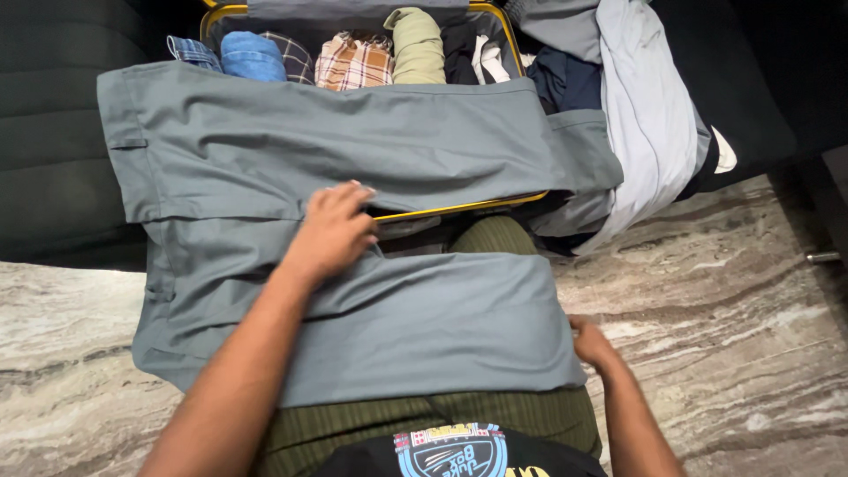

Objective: The person buttons a pair of grey pants, spreads them out, folds them in half lengthwise, and then rolls them tightly by hand before placing them into a suitcase.

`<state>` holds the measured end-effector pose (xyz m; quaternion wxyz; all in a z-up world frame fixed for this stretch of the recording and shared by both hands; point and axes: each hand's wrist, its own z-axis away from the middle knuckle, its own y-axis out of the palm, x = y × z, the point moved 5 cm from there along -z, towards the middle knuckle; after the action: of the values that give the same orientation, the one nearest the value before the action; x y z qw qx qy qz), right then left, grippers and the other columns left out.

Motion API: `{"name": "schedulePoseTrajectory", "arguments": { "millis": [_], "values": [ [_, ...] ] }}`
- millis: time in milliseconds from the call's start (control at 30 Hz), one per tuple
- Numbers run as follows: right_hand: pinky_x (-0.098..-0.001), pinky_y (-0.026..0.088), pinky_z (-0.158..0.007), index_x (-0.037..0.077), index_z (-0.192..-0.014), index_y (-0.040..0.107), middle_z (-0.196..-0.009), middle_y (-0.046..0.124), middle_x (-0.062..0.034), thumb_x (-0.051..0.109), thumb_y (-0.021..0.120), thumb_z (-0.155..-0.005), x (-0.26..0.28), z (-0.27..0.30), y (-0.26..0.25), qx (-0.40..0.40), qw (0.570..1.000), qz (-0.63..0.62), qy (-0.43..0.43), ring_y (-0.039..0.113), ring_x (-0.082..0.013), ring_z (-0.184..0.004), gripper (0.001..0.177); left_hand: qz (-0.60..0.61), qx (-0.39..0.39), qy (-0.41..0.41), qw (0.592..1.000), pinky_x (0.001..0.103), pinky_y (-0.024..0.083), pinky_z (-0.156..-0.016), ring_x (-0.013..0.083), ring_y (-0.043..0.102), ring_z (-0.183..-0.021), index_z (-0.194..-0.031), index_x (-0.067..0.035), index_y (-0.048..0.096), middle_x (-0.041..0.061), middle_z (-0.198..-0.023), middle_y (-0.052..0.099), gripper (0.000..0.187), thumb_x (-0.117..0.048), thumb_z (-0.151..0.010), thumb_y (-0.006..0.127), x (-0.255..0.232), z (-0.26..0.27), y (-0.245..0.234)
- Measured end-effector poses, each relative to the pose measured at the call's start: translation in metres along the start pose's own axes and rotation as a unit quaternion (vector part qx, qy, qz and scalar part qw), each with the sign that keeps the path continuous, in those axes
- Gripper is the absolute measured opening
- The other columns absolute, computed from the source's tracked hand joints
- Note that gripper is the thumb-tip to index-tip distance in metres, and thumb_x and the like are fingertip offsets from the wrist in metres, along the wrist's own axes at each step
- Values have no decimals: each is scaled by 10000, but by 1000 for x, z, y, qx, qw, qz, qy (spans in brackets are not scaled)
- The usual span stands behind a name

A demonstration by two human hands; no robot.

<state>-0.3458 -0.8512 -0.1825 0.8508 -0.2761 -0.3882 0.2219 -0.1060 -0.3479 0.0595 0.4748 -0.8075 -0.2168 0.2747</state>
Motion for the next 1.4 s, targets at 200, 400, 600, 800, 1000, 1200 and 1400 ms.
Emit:
{"name": "schedulePoseTrajectory", "arguments": {
  "millis": [200,400,600,800,1000,1200,1400],
  "values": [
    [-378,508,-1021,-28,-1453,534,-1453,618,-156,256,737,-859,-44,59,47,240,952,-188,25,606,-253,-1267,689,-33,-104,-117,987,475,446,-1074,325,604,-1261,-1034,-91,706,80,-1241,692,213,-107,-827,758,49,72,-75],
    [-503,581,-867,-40,-1360,594,-1256,697,-248,402,553,-939,-51,73,55,227,848,-370,303,685,-358,-1070,612,-128,-178,-296,930,528,373,-1146,419,483,-1387,-1491,12,504,207,-1489,543,674,-226,-923,777,55,200,-91],
    [-468,488,-1049,39,-1422,536,-1408,608,-132,446,458,-1032,-18,37,20,4,810,-562,166,599,-281,-1245,569,50,-192,-426,882,559,369,-1167,409,439,-1393,-1545,9,390,234,-1515,447,684,-329,-1030,688,79,322,-39],
    [-493,410,-1140,89,-1449,531,-1487,584,-94,537,291,-1043,-13,28,-33,-109,699,-699,107,552,-310,-1347,651,506,-304,-660,465,562,461,-958,342,532,-1200,-1547,-255,345,89,-1453,502,540,-322,-1022,452,103,421,46],
    [-514,434,-1174,37,-1442,505,-1518,569,-143,446,423,-1088,-13,28,-88,-144,697,-699,75,564,-312,-1394,547,606,-439,-554,365,510,493,-895,322,619,-1056,-1612,-285,325,187,-1273,609,551,-462,-1096,399,116,459,66],
    [-529,434,-1139,-5,-1411,531,-1502,594,-188,367,517,-1108,8,6,-153,-192,677,-710,-11,611,-352,-1359,480,596,-452,-434,502,400,537,-821,267,636,-956,-1700,-241,213,188,-1265,644,983,52,-810,512,125,435,26],
    [-533,475,-1105,25,-1351,612,-1374,662,-144,316,564,-1077,50,-33,-222,-204,619,-752,-97,647,-325,-1281,402,463,-354,-441,682,384,564,-1013,233,661,-1208,-1659,27,395,128,-1432,626,900,254,-814,606,142,397,-24]
  ]
}}
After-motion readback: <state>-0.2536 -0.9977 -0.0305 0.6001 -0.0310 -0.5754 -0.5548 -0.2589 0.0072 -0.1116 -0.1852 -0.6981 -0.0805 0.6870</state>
